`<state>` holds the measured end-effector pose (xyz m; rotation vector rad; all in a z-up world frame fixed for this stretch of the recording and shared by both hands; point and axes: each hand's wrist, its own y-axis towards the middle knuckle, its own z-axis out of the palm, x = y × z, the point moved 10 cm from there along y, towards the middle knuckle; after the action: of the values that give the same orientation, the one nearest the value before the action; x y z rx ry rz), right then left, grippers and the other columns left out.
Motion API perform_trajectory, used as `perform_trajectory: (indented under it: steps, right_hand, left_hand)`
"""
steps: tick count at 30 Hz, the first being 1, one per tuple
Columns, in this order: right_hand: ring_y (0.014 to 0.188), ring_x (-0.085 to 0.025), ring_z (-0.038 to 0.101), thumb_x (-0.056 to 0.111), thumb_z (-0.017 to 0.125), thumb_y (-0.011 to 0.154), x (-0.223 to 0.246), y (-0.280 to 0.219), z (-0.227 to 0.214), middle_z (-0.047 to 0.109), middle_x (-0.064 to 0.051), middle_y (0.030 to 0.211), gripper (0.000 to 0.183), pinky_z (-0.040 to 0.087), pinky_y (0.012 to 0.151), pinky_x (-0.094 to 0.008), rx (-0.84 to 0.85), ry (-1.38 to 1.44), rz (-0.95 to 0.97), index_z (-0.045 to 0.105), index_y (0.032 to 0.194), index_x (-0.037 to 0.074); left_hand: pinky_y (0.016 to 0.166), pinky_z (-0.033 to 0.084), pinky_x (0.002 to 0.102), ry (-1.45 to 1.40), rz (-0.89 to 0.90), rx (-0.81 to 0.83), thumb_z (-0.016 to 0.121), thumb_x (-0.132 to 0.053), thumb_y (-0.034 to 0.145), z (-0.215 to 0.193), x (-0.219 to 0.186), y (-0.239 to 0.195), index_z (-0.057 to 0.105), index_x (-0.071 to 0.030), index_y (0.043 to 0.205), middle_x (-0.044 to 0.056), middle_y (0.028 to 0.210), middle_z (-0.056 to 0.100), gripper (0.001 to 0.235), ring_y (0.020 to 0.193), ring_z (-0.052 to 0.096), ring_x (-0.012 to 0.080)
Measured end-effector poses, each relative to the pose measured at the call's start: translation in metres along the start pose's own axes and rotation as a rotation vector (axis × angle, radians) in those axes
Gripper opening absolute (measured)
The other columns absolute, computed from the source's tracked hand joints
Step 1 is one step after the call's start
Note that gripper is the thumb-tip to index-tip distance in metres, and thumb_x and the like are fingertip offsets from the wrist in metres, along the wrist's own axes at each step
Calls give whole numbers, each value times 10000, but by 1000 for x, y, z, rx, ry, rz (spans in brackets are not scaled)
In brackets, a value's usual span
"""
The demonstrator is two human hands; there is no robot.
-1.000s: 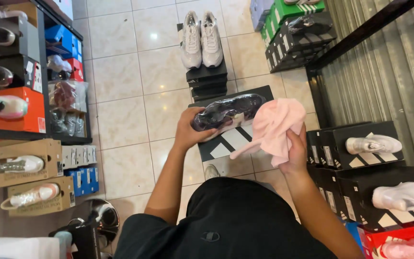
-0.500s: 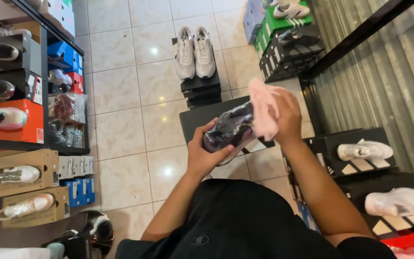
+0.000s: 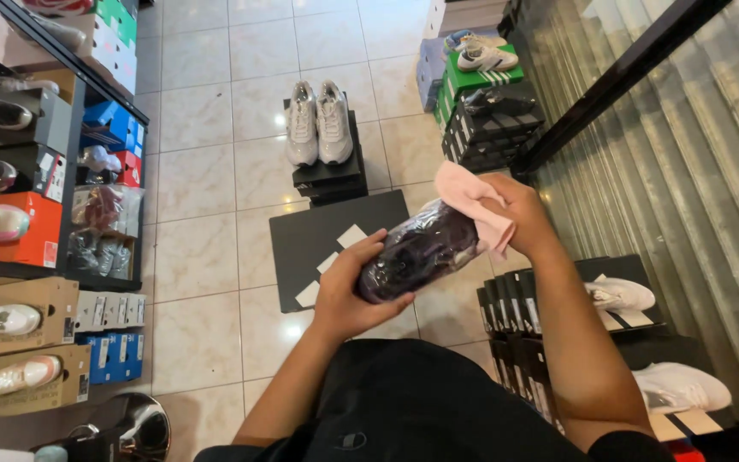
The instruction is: Cleaning shoe boxes with a cloth and inspecting the shoes inside
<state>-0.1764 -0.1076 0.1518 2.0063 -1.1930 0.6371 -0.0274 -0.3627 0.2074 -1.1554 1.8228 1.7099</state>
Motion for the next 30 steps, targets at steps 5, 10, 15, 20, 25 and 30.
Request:
perform_trajectory:
  steps: [5,10,15,20,25,30]
  right_hand:
    - [1094,-415,674,207,705,869,113,-33,16,715,-191,1144,348,478,1022,-531,-154,-45,-303,713,1180,50]
    - [1137,-379,662,231,704,878,134,-34,13,709,-165,1183,351,474,1030,-490,-124,24,-493,724,1183,58]
    - [1097,-411,672,222,651,969,84,-5,-8,715,-190,1168,277,495,997,-519,-180,-11,-482,720,1118,-1]
    - [1180,-340,590,404,778,859,126,-70,45,634,-131,1234,496,363,1172,-589,-506,211,-599,684,1213,69]
    - [1243,-309,589,413,558,989,168,-63,50,654,-55,1257,270,283,1124,-541,-430,-279,-775,687,1110,210]
    - [1411,-536,396,247,590,992,102,-19,-2,363,-385,1517,557,247,1199,-566,-646,-103,-527,463,1359,-153]
  left_hand:
    - [1005,543,472,107,29,-1,986,-330,571,25,-12,2,697,24,1143,204,1178,728,732,1120,702,382]
    - [1003,526,481,58,19,-9,975,-237,623,17,2,-19,692,3,1160,198,1177,717,652,1106,697,373]
    - [992,521,399,-159,-234,-201,990,-151,600,-4,17,-27,628,20,1224,239,1255,700,741,1130,700,307]
    - [825,557,304,-409,-606,-430,793,-51,716,9,89,-74,643,-40,1222,61,977,659,527,885,607,157]
    - [713,558,354,-575,-837,-462,758,-124,805,10,107,-78,648,-19,1144,121,919,700,372,805,632,174]
    - [558,622,401,-924,-1040,-531,785,-189,848,40,125,-100,626,6,1093,192,894,725,351,700,731,265]
